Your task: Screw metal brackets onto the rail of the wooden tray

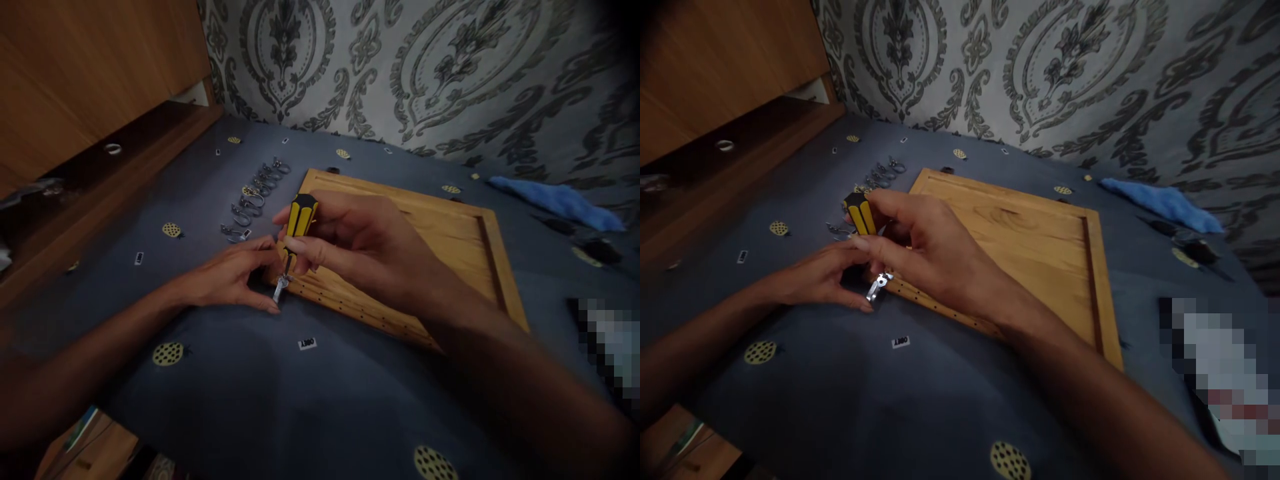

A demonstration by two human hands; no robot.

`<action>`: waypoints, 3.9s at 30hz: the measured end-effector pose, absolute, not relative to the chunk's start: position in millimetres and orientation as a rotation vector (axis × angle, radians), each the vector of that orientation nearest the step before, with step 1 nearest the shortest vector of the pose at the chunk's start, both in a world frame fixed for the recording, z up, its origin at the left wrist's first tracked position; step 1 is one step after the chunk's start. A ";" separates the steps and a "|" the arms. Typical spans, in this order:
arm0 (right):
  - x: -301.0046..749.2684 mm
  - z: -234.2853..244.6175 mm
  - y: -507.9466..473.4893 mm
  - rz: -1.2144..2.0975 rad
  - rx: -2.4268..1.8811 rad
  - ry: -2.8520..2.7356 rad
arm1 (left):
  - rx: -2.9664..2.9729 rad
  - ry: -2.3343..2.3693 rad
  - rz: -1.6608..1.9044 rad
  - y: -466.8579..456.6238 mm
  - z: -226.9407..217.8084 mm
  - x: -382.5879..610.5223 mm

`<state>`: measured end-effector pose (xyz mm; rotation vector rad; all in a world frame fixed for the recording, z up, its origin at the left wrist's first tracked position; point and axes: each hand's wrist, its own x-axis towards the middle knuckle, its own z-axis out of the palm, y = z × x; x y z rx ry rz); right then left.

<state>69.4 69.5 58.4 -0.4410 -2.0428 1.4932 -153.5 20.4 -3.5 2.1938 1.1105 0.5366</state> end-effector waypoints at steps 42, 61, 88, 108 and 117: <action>66.1 53.1 63.0 1.309 -0.564 -1.999 | 2.163 1.089 0.548 20.3 -0.7 -152.3; 68.8 60.8 66.8 1.479 -0.474 -2.009 | 2.211 1.100 0.539 20.5 -3.9 -153.8; 63.8 48.1 57.8 1.229 -0.556 -1.859 | 2.170 1.117 0.492 20.2 -0.5 -152.9; 60.9 40.5 61.8 1.252 -0.521 -1.912 | 2.153 1.096 0.528 19.7 0.3 -152.0; 61.9 46.9 62.0 1.335 -0.531 -1.906 | 2.155 1.078 0.546 20.0 -1.0 -153.8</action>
